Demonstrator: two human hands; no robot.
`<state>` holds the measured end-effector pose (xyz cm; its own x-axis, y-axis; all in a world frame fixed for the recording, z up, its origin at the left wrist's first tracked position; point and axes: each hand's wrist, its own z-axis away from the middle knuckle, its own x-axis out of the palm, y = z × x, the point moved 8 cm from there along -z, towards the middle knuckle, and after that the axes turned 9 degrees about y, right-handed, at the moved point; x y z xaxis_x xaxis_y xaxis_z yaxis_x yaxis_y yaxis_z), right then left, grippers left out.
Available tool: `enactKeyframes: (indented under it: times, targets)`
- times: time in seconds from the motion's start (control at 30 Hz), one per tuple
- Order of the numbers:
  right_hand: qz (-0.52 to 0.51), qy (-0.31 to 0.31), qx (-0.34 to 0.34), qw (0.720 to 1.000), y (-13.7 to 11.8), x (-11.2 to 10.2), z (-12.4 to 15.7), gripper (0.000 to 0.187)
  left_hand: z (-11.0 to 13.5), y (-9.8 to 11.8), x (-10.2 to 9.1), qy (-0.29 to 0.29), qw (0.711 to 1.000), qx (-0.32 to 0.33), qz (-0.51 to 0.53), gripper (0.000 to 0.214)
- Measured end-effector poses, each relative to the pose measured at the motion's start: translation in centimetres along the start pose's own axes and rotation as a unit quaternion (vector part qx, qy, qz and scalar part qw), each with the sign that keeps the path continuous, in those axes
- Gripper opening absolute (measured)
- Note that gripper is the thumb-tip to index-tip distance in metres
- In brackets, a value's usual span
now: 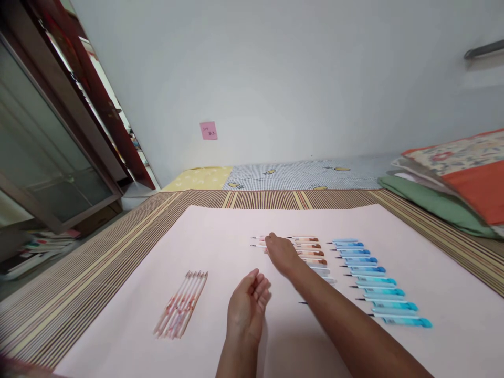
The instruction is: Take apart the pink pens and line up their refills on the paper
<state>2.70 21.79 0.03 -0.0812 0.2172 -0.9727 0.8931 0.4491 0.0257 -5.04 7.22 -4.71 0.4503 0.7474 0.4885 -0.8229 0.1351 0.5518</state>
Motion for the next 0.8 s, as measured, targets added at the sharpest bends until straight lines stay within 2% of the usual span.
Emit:
enactKeyframes:
  times: [0.5, 0.8]
  targets:
    - [-0.001, 0.002, 0.006, 1.000, -0.27, -0.15, -0.17, 0.022, 0.11, 0.01, 0.19, -0.004, 1.000, 0.000, 0.000, 0.011]
    - [-0.052, 0.014, 0.028, 0.998, -0.35, -0.52, -0.14, 0.019, 0.09, -0.11, 0.05, -0.001, 1.000, 0.000, -0.002, 0.011]
